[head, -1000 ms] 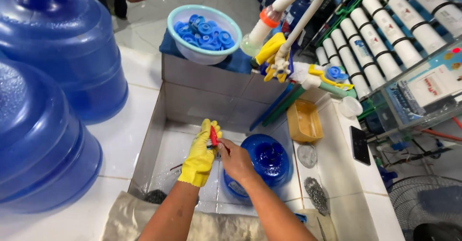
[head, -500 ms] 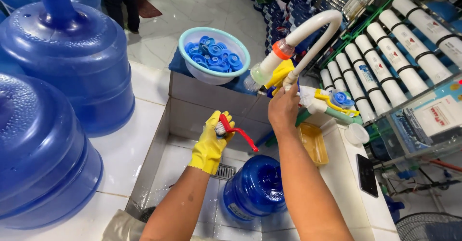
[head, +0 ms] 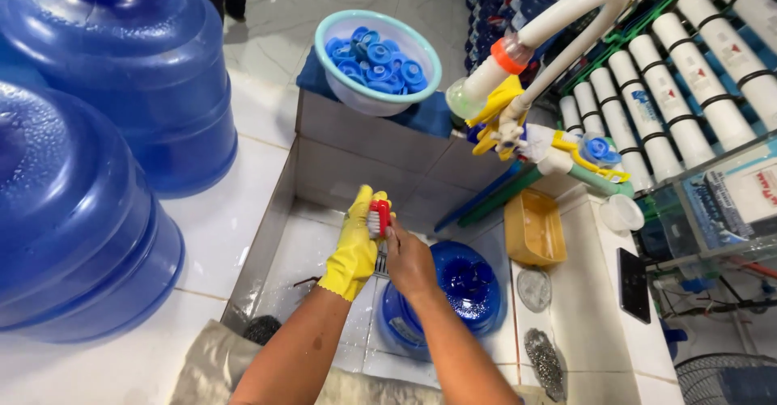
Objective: Cleaning large water jugs and their caps using soap, a brush, and water at a purification facility.
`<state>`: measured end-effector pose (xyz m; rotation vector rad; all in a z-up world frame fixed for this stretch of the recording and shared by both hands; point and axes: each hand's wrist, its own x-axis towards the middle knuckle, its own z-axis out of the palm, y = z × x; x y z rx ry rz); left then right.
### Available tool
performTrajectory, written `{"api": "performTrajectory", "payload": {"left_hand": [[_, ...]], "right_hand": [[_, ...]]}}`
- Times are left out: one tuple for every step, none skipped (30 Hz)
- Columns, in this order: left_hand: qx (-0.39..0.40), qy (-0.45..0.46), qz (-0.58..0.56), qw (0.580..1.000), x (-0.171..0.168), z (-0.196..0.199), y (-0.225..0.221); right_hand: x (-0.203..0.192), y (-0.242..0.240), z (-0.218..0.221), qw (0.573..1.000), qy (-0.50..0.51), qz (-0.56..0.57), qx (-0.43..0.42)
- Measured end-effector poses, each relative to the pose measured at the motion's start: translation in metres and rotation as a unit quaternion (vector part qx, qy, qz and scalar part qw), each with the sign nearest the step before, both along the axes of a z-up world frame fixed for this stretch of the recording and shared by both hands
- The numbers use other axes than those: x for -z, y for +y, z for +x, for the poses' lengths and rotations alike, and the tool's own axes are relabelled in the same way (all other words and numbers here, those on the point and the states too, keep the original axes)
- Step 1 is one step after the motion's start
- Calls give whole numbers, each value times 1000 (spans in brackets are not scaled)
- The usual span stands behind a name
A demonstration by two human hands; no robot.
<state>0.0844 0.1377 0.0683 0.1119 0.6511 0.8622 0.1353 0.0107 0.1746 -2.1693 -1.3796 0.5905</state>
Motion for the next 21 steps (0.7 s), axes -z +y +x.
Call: {"api": "performTrajectory", "payload": {"left_hand": [[41,-146,-7,988,42,1,13],[80,-289,-13,954,84,1,25],[77,-287,-15,955,62,-7,5],[31,-145,-6,989,39,-14,-12],[-16,1,4,1000,15,-21,-29],[-15,2,1,1000,9,-22,-30],[-29,20,13,999,3,-23,-29],[-41,36,27,998,-4,-21,-26],[-39,36,26,998,-6,-28,-29],[-37,12,26,999,-10,-34,-30],[-34,-11,25,999,-13,-40,-32],[-33,-12,24,999,-14,-42,-34],[-28,-6,28,999,-15,-45,-35],[-24,-2,35,999,-19,-46,-33],[-24,-4,38,999,-14,-44,-27],[-27,1,39,999,-5,-45,-28],[-30,5,39,999,4,-46,-29],[-28,7,36,999,-15,-51,-41],[-28,31,35,999,-35,-57,-52],[-31,50,42,997,-60,-60,-55],[-31,47,48,997,-53,-60,-43]], "right_hand": [[0,-8,-14,998,-47,-31,16],[1,-16,-28,993,-93,-62,33],[-15,-17,-35,993,-91,-65,30],[-31,-16,-40,991,-77,-105,38],[-48,-15,-45,986,-64,-146,45],[-45,-14,-47,986,-62,-149,46],[-43,-13,-48,985,-57,-155,41],[-42,-10,-47,985,-54,-159,37],[-23,-11,-41,985,-54,-160,39],[-5,-11,-34,984,-70,-161,32],[13,-11,-27,983,-87,-162,26],[1,-13,-34,982,-87,-162,27],[-11,-14,-41,987,-75,-142,21],[-24,-12,-46,991,-66,-117,14],[-17,-9,-39,991,-68,-113,15],[-7,-11,-33,990,-73,-117,-17],[3,-13,-28,988,-78,-120,-49],[-13,-18,-39,988,-76,-123,-47],[-30,-22,-50,987,-108,-110,-42],[-49,-20,-58,985,-145,-88,-38],[-39,-20,-57,985,-148,-83,-37]]}}
